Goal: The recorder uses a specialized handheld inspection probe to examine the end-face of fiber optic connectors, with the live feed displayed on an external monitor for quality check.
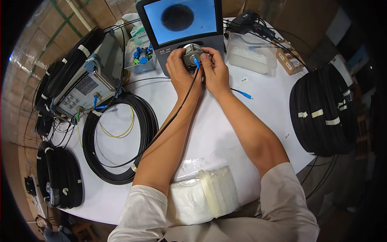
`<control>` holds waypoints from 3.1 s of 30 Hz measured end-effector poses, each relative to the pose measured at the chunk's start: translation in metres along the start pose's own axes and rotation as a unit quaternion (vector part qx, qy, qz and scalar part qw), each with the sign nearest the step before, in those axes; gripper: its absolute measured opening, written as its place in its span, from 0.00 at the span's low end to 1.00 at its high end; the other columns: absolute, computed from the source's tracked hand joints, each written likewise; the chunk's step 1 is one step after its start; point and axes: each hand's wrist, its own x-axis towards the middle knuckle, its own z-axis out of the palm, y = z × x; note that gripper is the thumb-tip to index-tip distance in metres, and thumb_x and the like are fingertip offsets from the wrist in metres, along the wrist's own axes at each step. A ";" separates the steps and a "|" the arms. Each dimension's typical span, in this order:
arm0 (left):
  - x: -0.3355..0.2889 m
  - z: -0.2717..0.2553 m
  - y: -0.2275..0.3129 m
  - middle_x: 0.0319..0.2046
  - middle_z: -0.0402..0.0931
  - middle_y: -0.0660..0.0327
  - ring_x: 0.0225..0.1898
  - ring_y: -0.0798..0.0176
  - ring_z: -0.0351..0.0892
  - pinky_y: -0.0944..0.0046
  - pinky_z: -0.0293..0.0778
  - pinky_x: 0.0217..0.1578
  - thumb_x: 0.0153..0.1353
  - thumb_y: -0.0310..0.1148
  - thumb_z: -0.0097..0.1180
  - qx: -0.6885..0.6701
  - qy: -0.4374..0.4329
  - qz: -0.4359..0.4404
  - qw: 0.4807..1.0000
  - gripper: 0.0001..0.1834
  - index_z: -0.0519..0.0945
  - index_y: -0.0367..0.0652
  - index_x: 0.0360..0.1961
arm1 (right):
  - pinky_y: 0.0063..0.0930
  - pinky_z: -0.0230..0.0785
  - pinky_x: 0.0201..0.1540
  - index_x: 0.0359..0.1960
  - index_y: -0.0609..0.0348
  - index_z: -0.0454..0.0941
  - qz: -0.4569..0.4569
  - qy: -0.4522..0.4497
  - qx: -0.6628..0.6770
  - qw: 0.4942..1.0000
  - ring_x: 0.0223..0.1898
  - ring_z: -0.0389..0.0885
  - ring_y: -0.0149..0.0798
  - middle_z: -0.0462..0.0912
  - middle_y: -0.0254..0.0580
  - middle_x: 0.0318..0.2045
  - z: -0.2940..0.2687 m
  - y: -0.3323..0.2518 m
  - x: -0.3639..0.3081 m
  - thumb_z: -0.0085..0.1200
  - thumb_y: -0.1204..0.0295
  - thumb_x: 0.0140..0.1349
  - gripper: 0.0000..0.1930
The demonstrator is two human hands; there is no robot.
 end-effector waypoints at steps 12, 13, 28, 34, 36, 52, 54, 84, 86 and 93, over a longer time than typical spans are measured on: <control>0.000 0.000 0.003 0.59 0.71 0.51 0.60 0.47 0.71 0.55 0.73 0.55 0.53 0.27 0.72 0.010 0.004 -0.003 1.000 0.33 0.74 0.44 0.62 | 0.26 0.75 0.40 0.58 0.56 0.78 0.000 -0.017 0.016 1.000 0.35 0.80 0.30 0.83 0.37 0.34 0.000 0.004 0.001 0.54 0.56 0.77 0.19; 0.000 0.001 0.002 0.59 0.71 0.51 0.60 0.47 0.71 0.55 0.73 0.55 0.53 0.27 0.72 0.011 0.004 -0.004 1.000 0.33 0.74 0.44 0.62 | 0.27 0.75 0.41 0.59 0.55 0.78 0.000 -0.026 0.014 1.000 0.36 0.81 0.31 0.84 0.38 0.35 0.000 0.003 0.001 0.53 0.56 0.77 0.19; -0.001 0.000 0.003 0.58 0.72 0.51 0.60 0.45 0.72 0.54 0.73 0.57 0.53 0.27 0.71 0.029 0.006 0.019 0.999 0.33 0.74 0.41 0.61 | 0.29 0.76 0.46 0.64 0.54 0.76 -0.016 -0.027 -0.011 0.999 0.40 0.83 0.33 0.86 0.42 0.38 -0.001 -0.001 0.000 0.49 0.53 0.78 0.23; -0.001 -0.003 0.001 0.60 0.70 0.51 0.61 0.43 0.69 0.50 0.69 0.60 0.51 0.24 0.70 -0.010 -0.027 -0.022 0.999 0.34 0.73 0.42 0.61 | 0.26 0.70 0.60 0.67 0.56 0.74 0.030 -0.066 0.002 0.997 0.57 0.79 0.34 0.81 0.43 0.58 -0.003 -0.013 -0.001 0.46 0.56 0.80 0.23; -0.001 -0.003 0.001 0.60 0.70 0.51 0.61 0.43 0.69 0.50 0.69 0.60 0.52 0.24 0.70 -0.016 -0.028 -0.022 0.999 0.34 0.73 0.43 0.61 | 0.28 0.73 0.54 0.66 0.55 0.75 0.002 -0.050 -0.004 0.999 0.49 0.82 0.34 0.84 0.43 0.49 -0.001 -0.008 0.001 0.47 0.54 0.79 0.23; 0.000 -0.006 0.004 0.60 0.71 0.49 0.61 0.42 0.69 0.50 0.68 0.61 0.52 0.24 0.69 -0.012 -0.031 -0.013 0.999 0.32 0.74 0.40 0.60 | 0.26 0.73 0.39 0.54 0.58 0.75 0.022 -0.019 0.021 0.999 0.35 0.80 0.30 0.83 0.38 0.33 0.000 -0.002 -0.001 0.55 0.57 0.76 0.18; 0.000 -0.005 0.006 0.60 0.71 0.49 0.61 0.42 0.69 0.50 0.68 0.61 0.52 0.23 0.68 -0.021 -0.039 -0.026 0.999 0.32 0.74 0.40 0.60 | 0.27 0.73 0.39 0.55 0.58 0.75 0.020 -0.019 0.021 0.999 0.35 0.80 0.31 0.83 0.38 0.33 -0.001 0.000 0.000 0.55 0.57 0.76 0.18; 0.000 -0.004 0.003 0.59 0.71 0.50 0.60 0.43 0.70 0.50 0.68 0.60 0.49 0.23 0.70 -0.016 -0.021 0.008 1.000 0.34 0.74 0.40 0.60 | 0.23 0.73 0.43 0.61 0.57 0.76 0.002 -0.066 0.058 0.996 0.38 0.80 0.27 0.84 0.35 0.38 -0.006 0.006 0.004 0.50 0.56 0.79 0.20; 0.001 -0.002 0.006 0.59 0.71 0.50 0.60 0.42 0.70 0.50 0.68 0.60 0.50 0.24 0.71 0.002 -0.009 0.017 1.000 0.35 0.73 0.40 0.61 | 0.23 0.73 0.43 0.61 0.57 0.76 -0.005 -0.061 0.053 0.997 0.38 0.80 0.27 0.84 0.35 0.38 -0.007 0.007 0.004 0.50 0.56 0.78 0.20; 0.000 -0.004 0.003 0.56 0.74 0.49 0.59 0.44 0.74 0.52 0.73 0.58 0.53 0.28 0.72 0.040 -0.007 0.023 0.999 0.32 0.74 0.40 0.61 | 0.27 0.75 0.45 0.63 0.54 0.75 -0.022 -0.057 0.021 0.998 0.39 0.82 0.32 0.86 0.40 0.37 -0.005 0.000 0.002 0.49 0.54 0.79 0.22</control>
